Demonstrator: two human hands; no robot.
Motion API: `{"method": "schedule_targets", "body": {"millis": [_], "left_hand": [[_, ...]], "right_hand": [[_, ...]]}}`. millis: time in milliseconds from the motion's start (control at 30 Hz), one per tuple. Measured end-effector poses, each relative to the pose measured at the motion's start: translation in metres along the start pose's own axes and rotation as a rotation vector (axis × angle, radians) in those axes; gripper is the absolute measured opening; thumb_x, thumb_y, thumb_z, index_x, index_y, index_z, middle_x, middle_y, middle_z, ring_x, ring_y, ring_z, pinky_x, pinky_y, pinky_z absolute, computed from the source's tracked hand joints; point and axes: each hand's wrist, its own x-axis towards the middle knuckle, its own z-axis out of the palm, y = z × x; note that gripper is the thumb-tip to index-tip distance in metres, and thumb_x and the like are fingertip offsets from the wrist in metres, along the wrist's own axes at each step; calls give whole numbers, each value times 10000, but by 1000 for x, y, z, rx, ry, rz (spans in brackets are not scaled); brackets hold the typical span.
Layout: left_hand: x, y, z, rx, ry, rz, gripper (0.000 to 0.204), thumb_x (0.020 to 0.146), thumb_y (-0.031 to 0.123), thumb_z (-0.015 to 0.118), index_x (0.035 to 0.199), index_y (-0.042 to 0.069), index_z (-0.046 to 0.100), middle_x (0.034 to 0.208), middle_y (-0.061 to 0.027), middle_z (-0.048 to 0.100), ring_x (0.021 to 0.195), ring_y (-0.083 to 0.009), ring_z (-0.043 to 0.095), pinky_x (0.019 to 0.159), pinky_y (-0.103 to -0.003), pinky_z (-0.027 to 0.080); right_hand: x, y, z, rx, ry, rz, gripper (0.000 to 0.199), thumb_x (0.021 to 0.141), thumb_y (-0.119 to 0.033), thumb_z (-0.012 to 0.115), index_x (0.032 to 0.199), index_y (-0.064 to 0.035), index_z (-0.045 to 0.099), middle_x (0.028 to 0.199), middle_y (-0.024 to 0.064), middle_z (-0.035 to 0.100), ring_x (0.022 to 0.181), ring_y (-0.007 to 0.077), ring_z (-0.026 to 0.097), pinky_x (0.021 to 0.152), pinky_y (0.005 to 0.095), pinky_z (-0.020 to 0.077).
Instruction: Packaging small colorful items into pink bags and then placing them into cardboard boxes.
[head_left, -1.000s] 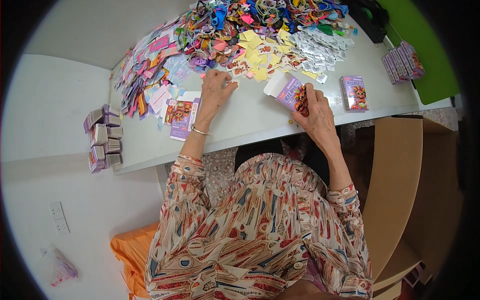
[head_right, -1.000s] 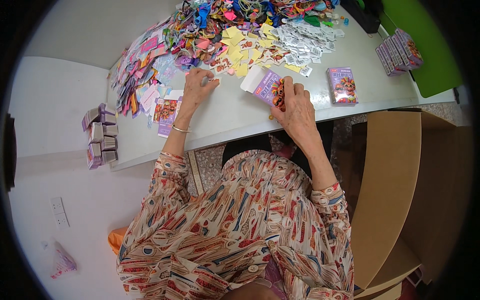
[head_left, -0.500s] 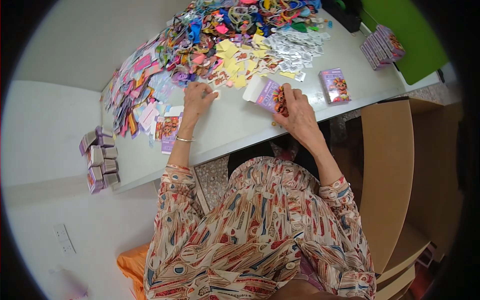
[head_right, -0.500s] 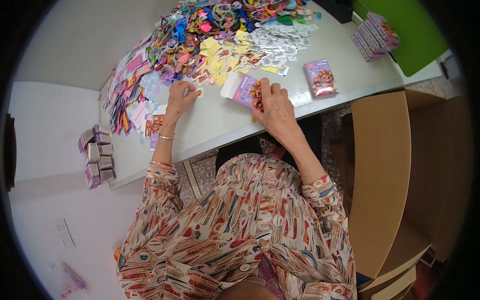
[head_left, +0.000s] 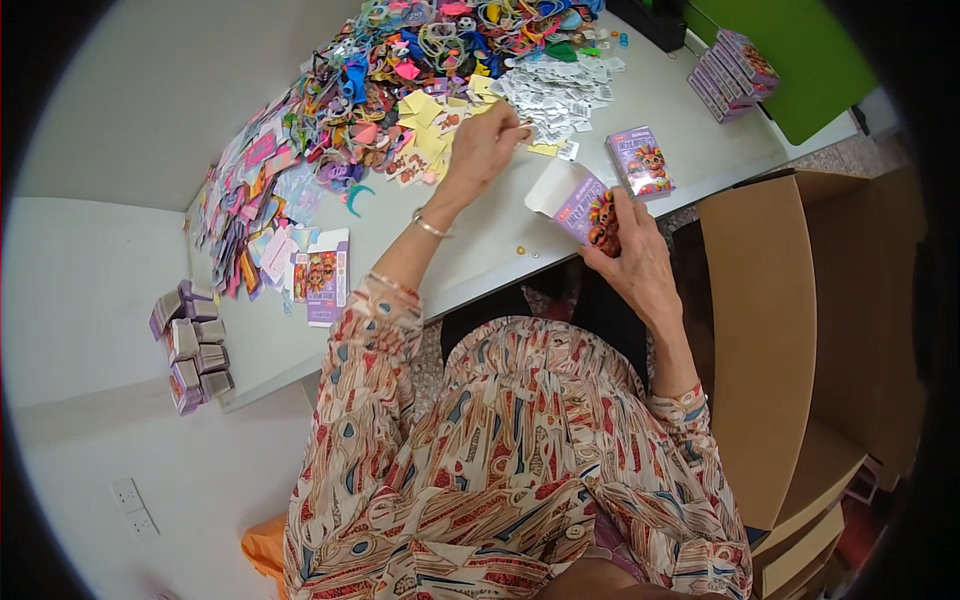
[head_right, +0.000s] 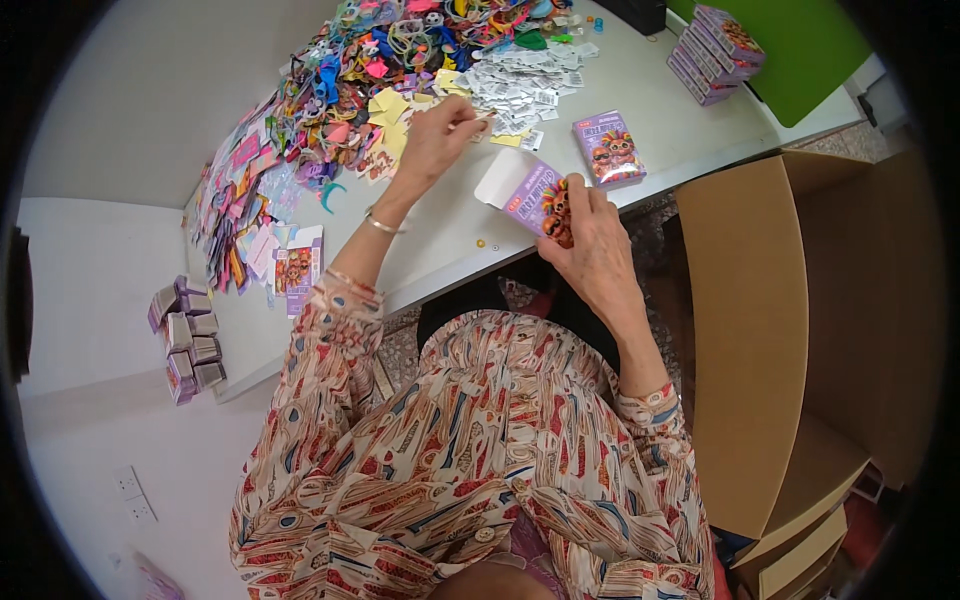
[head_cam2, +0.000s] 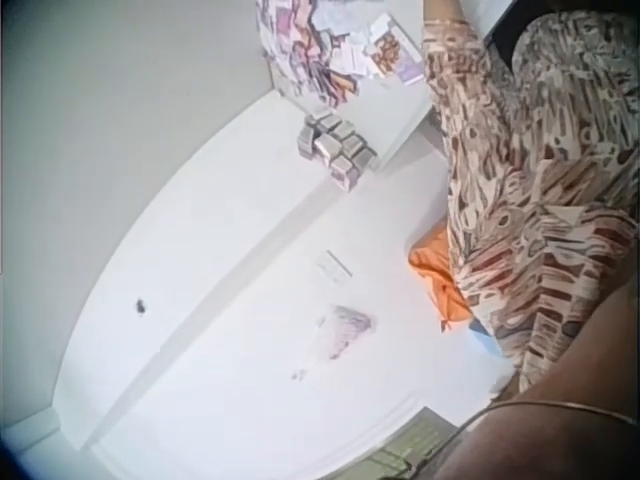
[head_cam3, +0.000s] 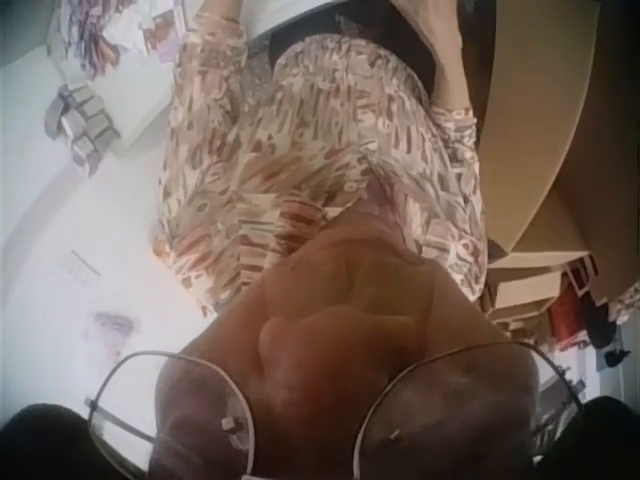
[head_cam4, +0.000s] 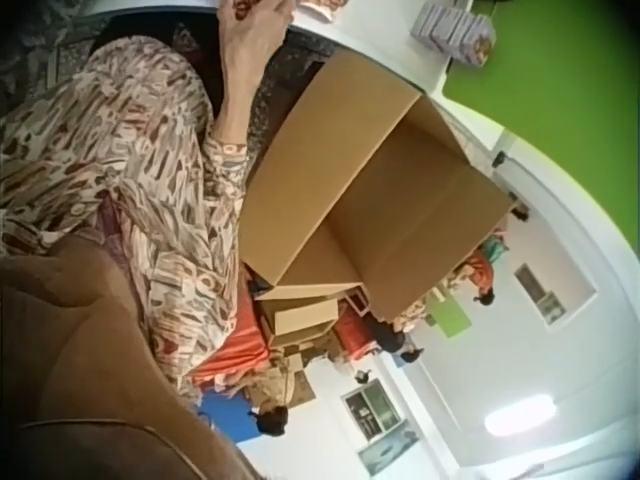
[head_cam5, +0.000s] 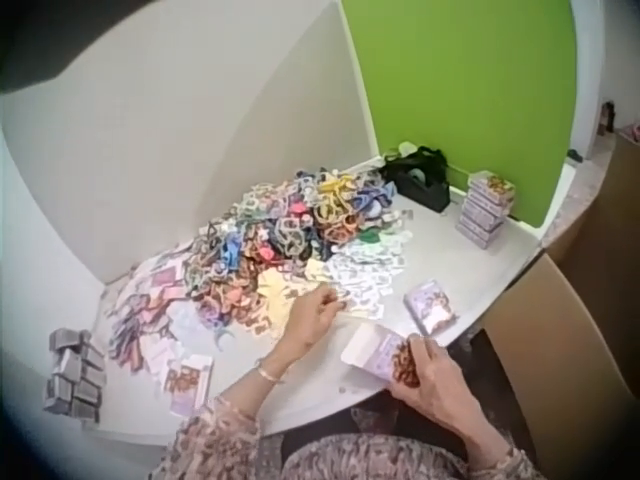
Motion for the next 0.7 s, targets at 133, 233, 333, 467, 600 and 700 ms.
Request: {"method": "schedule_targets", "body": {"millis": [133, 233, 333, 467, 600, 700], "left_hand": [[14, 7, 29, 241, -107, 93, 115, 785, 61, 664, 817, 5, 569, 722, -130, 614, 741, -327, 583, 678, -414, 463], [11, -9, 48, 430, 145, 343, 125, 779, 64, 674, 817, 11, 567, 709, -131, 613, 745, -327, 587, 675, -417, 462], [13, -22, 47, 467, 135, 351, 117, 787, 63, 677, 830, 18, 577, 714, -125, 622, 676, -284, 598, 625, -372, 466], [15, -7, 18, -48, 5, -181, 91, 847, 79, 672, 880, 31, 602, 803, -66, 676, 696, -109, 598, 638, -249, 459], [19, 20, -19, -624, -66, -367, 220, 861, 97, 687, 1020, 3, 568, 860, -51, 681, 744, -88, 611, 688, -228, 479], [-1, 48, -22, -628, -99, -261, 243, 870, 102, 683, 1053, 2, 559, 885, -63, 680, 761, -97, 616, 708, -236, 480]], "right_hand": [[-16, 11, -11, 5, 8, 34, 801, 718, -198, 774, 1370, 34, 370, 1095, 217, 547, 981, 386, 552, 839, 437, 464], [-21, 18, -11, 22, 7, 54, 825, 711, -202, 785, 1378, 34, 362, 1090, 216, 544, 976, 386, 550, 841, 438, 461], [-21, 21, -7, 56, 33, 17, 824, 717, -207, 781, 1381, 36, 357, 1073, 217, 546, 966, 388, 550, 837, 442, 459], [-11, 20, -9, 54, 33, 5, 826, 715, -205, 774, 1381, 42, 351, 1051, 224, 549, 953, 396, 555, 832, 447, 461], [1, 14, -5, 43, 25, 41, 747, 713, -192, 739, 1328, 33, 378, 1034, 236, 549, 936, 411, 561, 816, 460, 465], [11, 6, -2, 25, -46, 88, 652, 715, -189, 713, 1252, 11, 400, 1010, 242, 550, 929, 423, 564, 799, 470, 466]]}}
